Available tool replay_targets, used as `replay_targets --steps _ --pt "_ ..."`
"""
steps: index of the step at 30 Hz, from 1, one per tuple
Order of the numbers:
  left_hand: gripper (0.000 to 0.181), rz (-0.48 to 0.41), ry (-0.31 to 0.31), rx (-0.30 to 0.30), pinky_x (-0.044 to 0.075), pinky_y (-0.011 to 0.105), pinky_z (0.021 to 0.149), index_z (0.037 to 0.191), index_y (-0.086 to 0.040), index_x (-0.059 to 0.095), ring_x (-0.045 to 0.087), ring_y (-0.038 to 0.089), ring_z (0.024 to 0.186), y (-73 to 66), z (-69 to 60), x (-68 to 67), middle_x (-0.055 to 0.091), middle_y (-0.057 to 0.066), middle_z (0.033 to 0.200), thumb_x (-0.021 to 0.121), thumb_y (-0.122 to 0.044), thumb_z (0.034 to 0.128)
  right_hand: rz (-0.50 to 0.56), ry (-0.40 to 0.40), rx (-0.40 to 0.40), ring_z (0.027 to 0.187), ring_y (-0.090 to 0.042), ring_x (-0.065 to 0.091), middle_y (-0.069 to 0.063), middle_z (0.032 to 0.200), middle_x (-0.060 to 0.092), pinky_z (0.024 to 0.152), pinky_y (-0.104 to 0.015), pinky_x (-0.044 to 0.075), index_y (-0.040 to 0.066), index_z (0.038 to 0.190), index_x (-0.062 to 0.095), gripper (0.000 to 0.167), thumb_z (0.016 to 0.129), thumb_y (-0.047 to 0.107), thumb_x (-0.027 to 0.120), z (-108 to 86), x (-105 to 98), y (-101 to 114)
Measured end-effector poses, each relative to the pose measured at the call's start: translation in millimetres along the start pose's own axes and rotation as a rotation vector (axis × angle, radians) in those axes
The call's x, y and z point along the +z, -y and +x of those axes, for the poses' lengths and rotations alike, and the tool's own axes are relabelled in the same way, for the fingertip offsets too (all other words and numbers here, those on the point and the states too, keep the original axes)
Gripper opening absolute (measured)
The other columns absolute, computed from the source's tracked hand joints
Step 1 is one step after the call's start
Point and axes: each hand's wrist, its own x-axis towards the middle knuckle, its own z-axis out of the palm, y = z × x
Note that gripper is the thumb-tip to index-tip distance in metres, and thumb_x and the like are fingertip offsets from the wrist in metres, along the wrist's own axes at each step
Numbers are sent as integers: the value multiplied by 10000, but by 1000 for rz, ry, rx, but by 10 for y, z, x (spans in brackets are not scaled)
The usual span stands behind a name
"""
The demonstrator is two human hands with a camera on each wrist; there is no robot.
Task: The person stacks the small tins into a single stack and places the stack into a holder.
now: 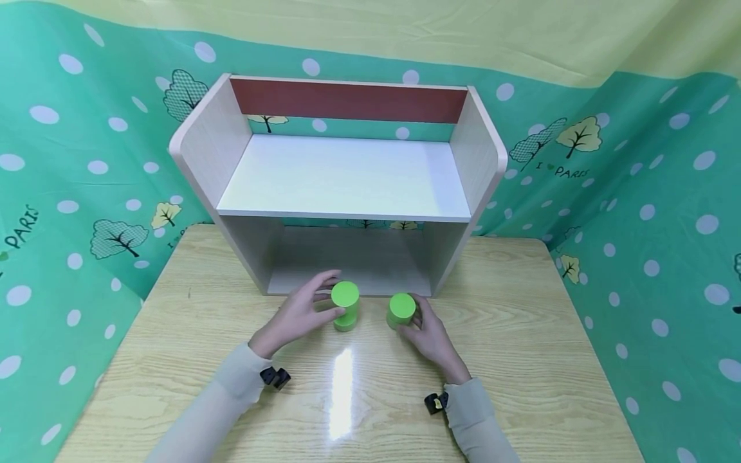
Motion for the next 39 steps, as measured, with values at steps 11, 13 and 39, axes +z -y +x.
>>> replay_targets --steps 11,13,39 --pt "770 25 35 9 522 366 996 1505 -80 402 609 256 1168 -50 121 107 526 172 1416 814 -124 855 -15 -1 1 1323 -479 419 -344 1401 445 1108 -571 360 -128 1445 347 683 859 -128 697 10 -10 -27" --pt "766 21 41 15 520 364 999 1502 -73 405 607 251 1169 -58 144 130 528 176 1412 814 -130 857 -13 -4 -9 1322 -491 414 -349 1401 441 1107 -584 354 -128 1447 343 685 860 -130 695 15 -7 -71" --pt "760 -10 136 72 542 390 973 1515 -142 398 603 233 1169 -194 484 408 552 105 1392 805 -216 877 7 3 -8 1352 -377 426 -247 1456 438 1121 -454 384 5 1483 365 712 878 -43 737 91 -25 -411"
